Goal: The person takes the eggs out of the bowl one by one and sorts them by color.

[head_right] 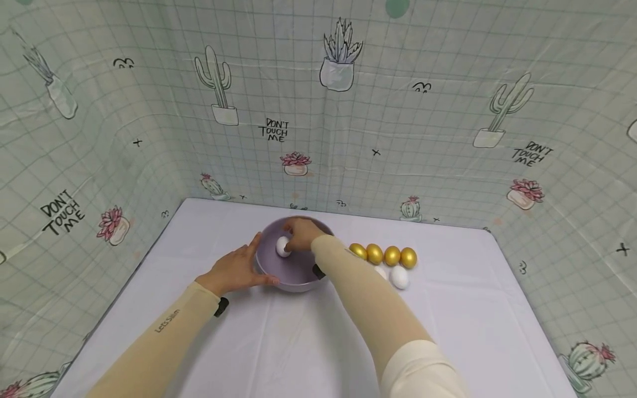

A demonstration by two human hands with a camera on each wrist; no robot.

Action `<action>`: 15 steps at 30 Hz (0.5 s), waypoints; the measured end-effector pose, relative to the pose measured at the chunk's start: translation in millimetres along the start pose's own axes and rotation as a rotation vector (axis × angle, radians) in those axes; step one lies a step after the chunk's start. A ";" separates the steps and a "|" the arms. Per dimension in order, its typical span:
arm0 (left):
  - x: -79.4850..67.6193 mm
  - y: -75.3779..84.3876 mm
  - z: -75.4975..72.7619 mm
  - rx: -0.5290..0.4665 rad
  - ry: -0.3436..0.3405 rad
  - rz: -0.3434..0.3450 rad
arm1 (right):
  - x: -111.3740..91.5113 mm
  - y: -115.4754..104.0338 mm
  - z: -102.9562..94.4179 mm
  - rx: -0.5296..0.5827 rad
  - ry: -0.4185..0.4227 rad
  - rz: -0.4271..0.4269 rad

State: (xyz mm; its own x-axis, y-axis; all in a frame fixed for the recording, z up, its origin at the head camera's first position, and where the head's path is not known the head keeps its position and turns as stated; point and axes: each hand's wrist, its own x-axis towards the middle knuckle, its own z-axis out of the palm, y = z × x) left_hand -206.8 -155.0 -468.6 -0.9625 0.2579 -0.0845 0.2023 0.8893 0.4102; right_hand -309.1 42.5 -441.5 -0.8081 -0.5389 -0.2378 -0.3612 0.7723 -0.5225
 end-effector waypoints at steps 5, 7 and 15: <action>0.7 -0.4 1.2 0.007 -0.003 0.001 | 5.8 -1.6 4.5 -0.001 -0.019 0.033; 0.9 -0.4 1.3 0.012 -0.005 -0.001 | 6.7 -2.7 6.1 -0.005 -0.021 0.037; 0.6 0.0 0.9 0.001 -0.030 -0.011 | 8.7 -6.7 13.7 -0.050 -0.029 0.021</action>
State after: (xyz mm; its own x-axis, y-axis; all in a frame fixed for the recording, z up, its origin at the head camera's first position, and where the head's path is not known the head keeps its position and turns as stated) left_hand -207.2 -154.4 -469.5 -0.9587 0.2597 -0.1162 0.1923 0.8924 0.4081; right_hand -307.3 28.0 -451.3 -0.8021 -0.5313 -0.2727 -0.3674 0.7990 -0.4762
